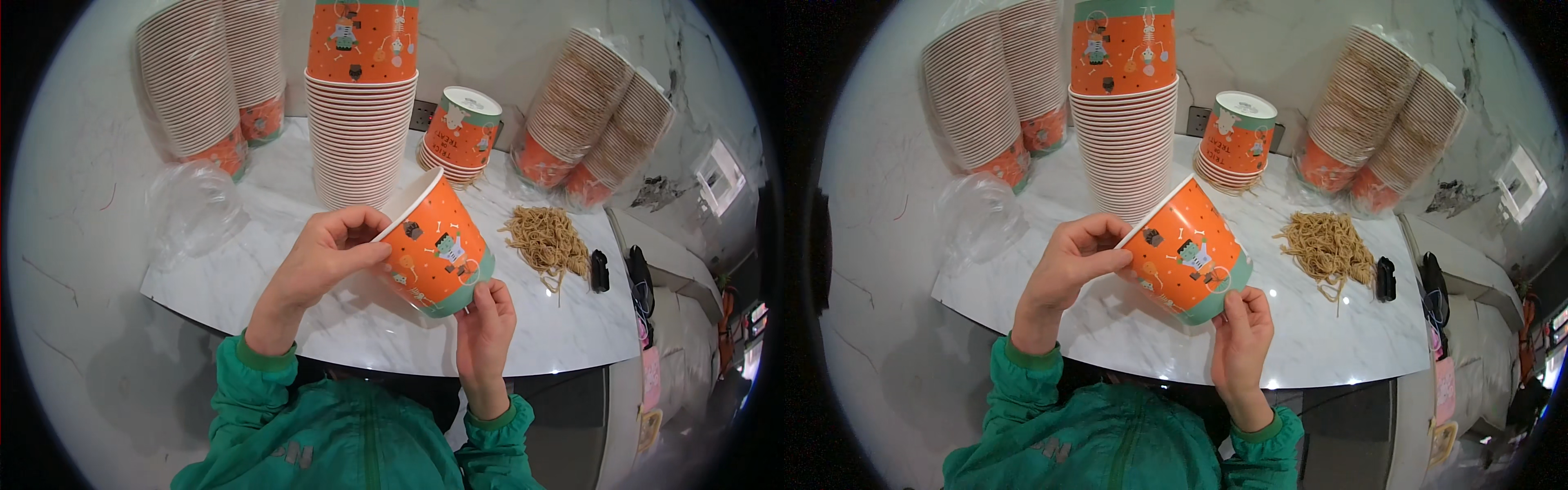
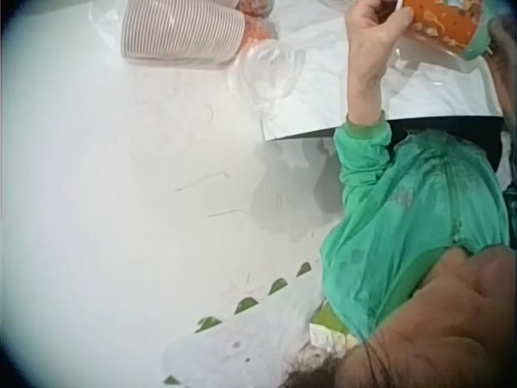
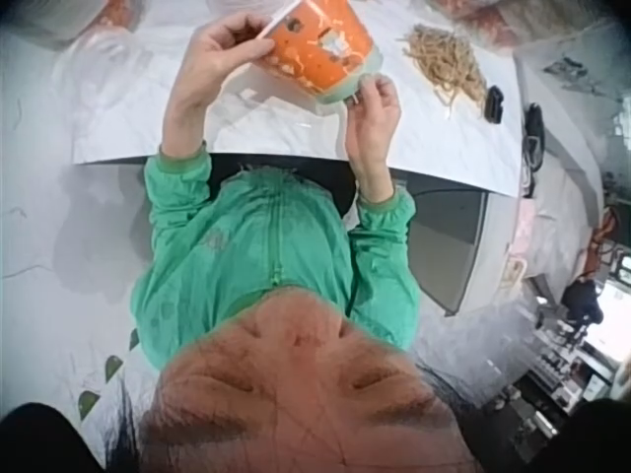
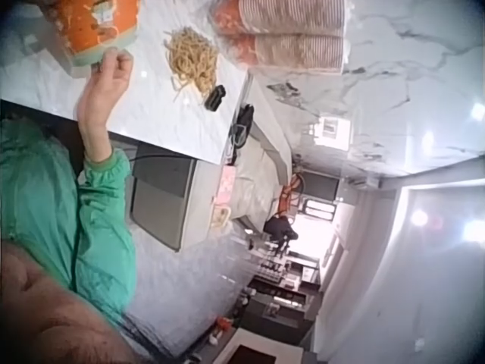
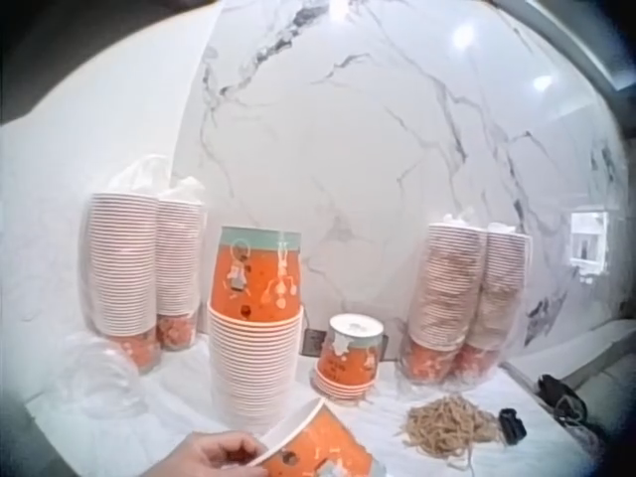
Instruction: Tying rubber bands around paper cups.
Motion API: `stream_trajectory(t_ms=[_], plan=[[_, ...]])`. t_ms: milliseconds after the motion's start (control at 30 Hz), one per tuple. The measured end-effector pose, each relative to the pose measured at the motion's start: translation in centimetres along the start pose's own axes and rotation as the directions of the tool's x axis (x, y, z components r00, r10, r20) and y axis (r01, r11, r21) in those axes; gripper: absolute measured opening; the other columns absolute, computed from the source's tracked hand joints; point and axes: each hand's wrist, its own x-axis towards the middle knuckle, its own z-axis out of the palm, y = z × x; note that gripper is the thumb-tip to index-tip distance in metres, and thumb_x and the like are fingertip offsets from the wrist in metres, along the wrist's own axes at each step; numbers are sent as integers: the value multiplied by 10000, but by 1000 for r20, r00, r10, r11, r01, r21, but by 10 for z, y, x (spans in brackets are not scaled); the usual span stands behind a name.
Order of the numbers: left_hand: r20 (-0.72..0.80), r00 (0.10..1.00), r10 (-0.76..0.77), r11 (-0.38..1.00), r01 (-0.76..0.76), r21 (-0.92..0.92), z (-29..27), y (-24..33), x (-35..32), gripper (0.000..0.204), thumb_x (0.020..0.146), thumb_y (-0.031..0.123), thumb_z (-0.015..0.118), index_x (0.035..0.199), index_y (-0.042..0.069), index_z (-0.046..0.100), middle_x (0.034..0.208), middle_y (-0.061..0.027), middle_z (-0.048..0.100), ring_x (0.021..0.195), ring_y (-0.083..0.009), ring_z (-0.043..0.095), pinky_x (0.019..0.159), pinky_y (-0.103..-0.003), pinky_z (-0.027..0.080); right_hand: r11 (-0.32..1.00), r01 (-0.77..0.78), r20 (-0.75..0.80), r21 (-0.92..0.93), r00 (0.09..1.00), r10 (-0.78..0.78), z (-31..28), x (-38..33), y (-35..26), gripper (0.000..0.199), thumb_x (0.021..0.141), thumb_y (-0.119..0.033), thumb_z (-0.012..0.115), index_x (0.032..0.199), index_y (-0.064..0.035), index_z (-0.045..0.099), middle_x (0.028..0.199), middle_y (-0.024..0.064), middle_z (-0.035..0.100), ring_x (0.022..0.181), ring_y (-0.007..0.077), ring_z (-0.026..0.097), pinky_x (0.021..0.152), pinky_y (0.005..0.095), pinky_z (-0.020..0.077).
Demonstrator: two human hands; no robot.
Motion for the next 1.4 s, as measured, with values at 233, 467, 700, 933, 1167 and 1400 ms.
stream_trajectory(t_ms=[233,467,700,933,1167,1400], plan=[[109,993,-55,990,69,-122,-1,0,4,231,881,-26,715,1099,-5,640,1023,-24,690,913,-106,682,789,-256,580,1000,-21,4,0,1000,21,-3,3,2,120,1048,-156,617,1081,-49,574,1022,41,670,930,122,628,898,322,504],[129,984,-119,989,129,-70,3,6,2,231,855,-32,744,1067,0,660,1010,-11,687,902,-82,665,783,-237,561,987,-126,-24,-101,992,124,-7,17,6,121,1037,-115,615,1122,-44,567,1003,27,627,895,105,583,827,269,498],[-12,996,-89,995,89,35,34,-8,-1,198,860,-11,743,1039,-1,659,965,28,637,871,-44,596,766,-213,508,530,509,356,-678,858,-370,16,18,14,325,948,9,656,1250,29,538,1068,110,533,886,172,581,773,279,503],[-5,999,33,935,-29,354,45,-9,-4,183,831,-13,687,1009,-7,644,869,22,583,780,-54,509,719,-225,481,418,608,428,-674,784,-450,25,21,14,343,890,-39,754,1185,32,594,1015,148,591,868,265,652,740,360,532],[49,998,30,903,-48,428,43,-10,-4,179,832,6,662,1009,-15,644,913,-10,598,807,-90,531,726,-263,482,689,373,229,-621,927,-296,8,30,12,131,1023,-30,586,1130,36,619,857,109,716,816,145,699,751,280,552],[134,889,438,447,-344,826,48,-19,-5,173,801,-1,679,970,22,650,937,-126,617,883,-329,619,722,-409,499,397,456,350,-796,883,-313,-3,25,16,174,1006,-44,601,1166,24,599,1030,125,677,909,192,669,793,322,542]])
